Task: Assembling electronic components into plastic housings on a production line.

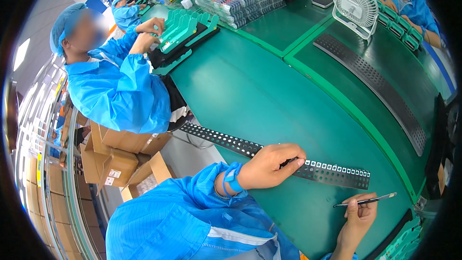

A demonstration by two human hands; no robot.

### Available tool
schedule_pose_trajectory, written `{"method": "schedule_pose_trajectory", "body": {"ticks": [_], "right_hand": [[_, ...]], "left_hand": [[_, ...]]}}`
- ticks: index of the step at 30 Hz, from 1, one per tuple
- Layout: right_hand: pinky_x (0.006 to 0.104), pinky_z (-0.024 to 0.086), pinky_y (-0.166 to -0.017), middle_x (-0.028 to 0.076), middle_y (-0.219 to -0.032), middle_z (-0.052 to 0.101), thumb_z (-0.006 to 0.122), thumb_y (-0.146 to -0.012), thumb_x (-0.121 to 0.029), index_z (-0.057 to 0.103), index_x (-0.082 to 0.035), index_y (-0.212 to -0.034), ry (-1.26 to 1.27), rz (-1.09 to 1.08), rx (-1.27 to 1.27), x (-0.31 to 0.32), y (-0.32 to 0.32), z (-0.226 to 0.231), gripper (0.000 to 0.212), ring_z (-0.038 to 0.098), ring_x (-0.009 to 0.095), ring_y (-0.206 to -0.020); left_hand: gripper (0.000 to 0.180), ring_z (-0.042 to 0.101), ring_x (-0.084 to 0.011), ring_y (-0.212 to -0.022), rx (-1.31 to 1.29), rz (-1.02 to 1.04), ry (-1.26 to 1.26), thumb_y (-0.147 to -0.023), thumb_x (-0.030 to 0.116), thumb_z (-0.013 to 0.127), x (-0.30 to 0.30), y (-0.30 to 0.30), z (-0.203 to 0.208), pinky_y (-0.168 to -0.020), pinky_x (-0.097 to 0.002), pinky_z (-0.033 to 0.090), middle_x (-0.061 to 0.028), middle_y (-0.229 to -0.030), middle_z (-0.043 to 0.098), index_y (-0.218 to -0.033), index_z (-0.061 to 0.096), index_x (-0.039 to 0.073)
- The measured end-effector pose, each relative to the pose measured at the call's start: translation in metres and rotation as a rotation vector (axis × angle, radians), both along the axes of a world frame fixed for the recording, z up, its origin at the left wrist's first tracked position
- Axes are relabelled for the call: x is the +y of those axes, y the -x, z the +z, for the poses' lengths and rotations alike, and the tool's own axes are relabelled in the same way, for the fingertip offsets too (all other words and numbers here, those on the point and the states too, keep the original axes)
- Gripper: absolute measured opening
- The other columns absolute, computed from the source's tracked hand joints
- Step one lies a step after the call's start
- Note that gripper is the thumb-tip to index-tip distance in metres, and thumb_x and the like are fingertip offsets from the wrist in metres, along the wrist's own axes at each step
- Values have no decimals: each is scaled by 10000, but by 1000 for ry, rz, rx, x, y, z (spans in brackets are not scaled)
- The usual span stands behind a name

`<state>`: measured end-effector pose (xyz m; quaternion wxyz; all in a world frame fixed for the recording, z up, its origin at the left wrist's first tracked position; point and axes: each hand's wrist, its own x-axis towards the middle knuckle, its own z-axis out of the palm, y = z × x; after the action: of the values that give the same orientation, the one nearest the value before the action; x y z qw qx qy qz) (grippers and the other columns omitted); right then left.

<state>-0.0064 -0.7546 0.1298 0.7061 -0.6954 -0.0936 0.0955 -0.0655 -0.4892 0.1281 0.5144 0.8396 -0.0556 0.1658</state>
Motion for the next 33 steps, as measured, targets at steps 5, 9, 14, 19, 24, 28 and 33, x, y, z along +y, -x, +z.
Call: {"method": "schedule_pose_trajectory", "body": {"ticks": [5,9,14,19,24,28,33], "right_hand": [[182,318,-523,48,-776,528,664,-912,-108,466,-62,-901,-4,-4,-1,0,0,0,204,453,66,-623],[182,319,-522,49,-775,530,659,-913,-99,465,-62,-901,0,-2,-2,0,0,0,198,460,67,-627],[181,318,-523,51,-775,531,652,-916,-92,466,-61,-900,1,-1,-5,0,1,0,190,452,65,-621],[178,313,-524,52,-775,535,651,-917,-92,468,-59,-897,13,-15,0,2,1,2,187,429,57,-607],[177,309,-525,53,-774,538,653,-916,-94,468,-58,-900,15,-2,6,2,1,3,189,421,55,-603],[177,309,-526,53,-776,541,658,-913,-97,469,-58,-901,12,-2,5,1,0,1,194,418,54,-602],[177,310,-526,53,-777,542,661,-911,-101,471,-58,-903,17,-1,-1,1,0,0,195,417,54,-601]], "left_hand": [[85,612,-330,-745,12,-5,5,-928,70,566,0,1,0,-638,-400,479,-152,-835,613,-959,609,3],[85,612,-331,-750,12,-9,8,-927,69,567,0,1,0,-641,-399,479,-154,-838,613,-957,608,1],[85,616,-333,-751,7,-6,11,-925,72,572,0,1,0,-638,-399,479,-156,-836,616,-957,609,1],[85,614,-333,-742,-1,4,6,-926,76,575,0,1,0,-630,-401,477,-155,-827,615,-956,609,4],[85,610,-332,-735,9,-1,-3,-927,81,578,1,1,1,-624,-403,473,-152,-823,613,-960,609,8],[82,610,-331,-736,6,0,-2,-927,77,577,0,0,1,-624,-404,471,-150,-827,614,-959,608,9],[80,612,-329,-745,-1,-9,1,-926,74,575,1,0,-1,-630,-402,472,-148,-832,614,-956,606,7]]}}
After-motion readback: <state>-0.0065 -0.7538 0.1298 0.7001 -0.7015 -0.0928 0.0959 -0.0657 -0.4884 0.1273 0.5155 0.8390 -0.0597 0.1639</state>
